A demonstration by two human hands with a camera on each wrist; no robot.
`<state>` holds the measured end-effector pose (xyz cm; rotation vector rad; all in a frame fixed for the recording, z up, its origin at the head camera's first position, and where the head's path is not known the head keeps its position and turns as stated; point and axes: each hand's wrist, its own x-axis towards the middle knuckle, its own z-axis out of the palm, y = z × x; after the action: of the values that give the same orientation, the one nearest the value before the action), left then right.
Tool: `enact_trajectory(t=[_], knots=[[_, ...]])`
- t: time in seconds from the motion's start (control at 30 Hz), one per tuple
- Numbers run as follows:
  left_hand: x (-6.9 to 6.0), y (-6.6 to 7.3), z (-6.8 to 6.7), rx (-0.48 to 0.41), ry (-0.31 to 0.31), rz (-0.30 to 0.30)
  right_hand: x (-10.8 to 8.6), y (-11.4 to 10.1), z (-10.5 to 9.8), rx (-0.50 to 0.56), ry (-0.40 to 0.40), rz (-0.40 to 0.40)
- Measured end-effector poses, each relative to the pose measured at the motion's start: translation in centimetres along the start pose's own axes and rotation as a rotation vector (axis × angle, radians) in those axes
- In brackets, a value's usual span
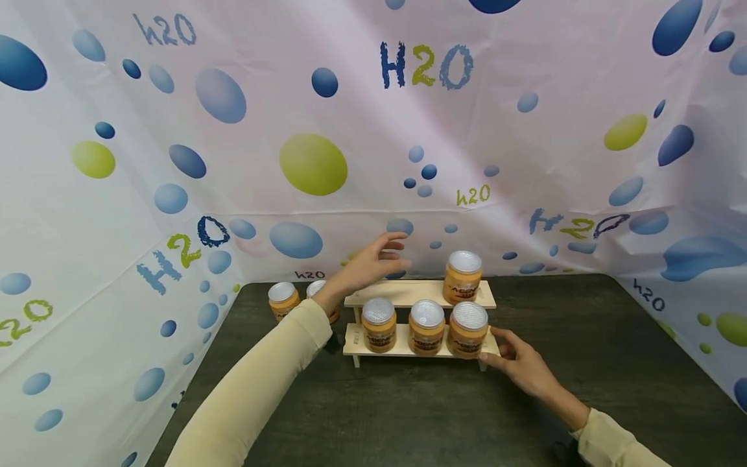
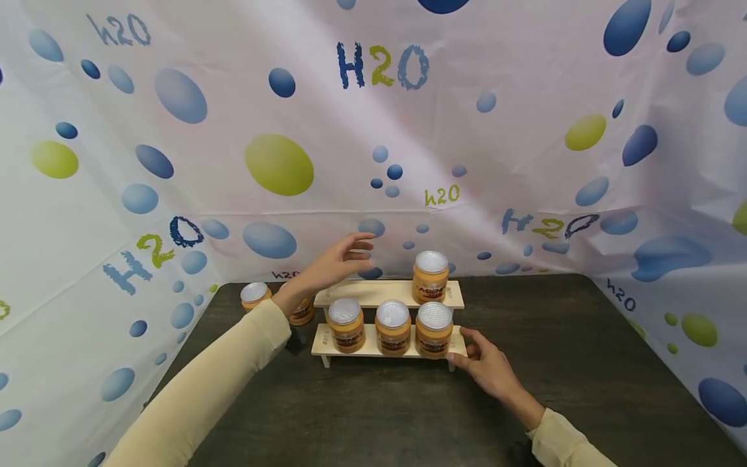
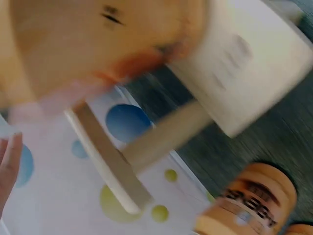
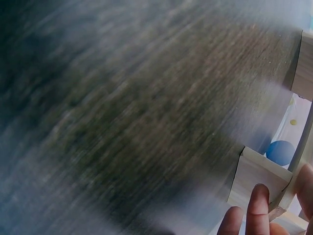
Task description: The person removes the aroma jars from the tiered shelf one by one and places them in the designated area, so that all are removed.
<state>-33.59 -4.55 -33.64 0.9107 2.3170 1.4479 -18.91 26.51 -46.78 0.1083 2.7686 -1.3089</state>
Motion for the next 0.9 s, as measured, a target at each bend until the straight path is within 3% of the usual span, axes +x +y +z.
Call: enact_trajectory(t=[0.3, 0.47, 0.63, 0.9], knots=[[1.4, 1.2, 2.0, 0.054, -0.095, -0.016, 0.0, 0.1, 0.0, 0.016, -0.009, -0.003], [1.8, 1.5, 3.0, 0.087, -0.112, -0.025, -0.2, 0.1, 0.1, 0.014, -0.003, -0.007], [2.0, 1.7, 4.1, 0.054, -0.129, -0.044, -0.2, 0.2, 0.2, 0.016, -0.001, -0.015], [2.7, 1.7, 5.9, 0.036, -0.115, -0.017, -0.2, 0.3, 0.2, 0.012, 0.006, -0.02]])
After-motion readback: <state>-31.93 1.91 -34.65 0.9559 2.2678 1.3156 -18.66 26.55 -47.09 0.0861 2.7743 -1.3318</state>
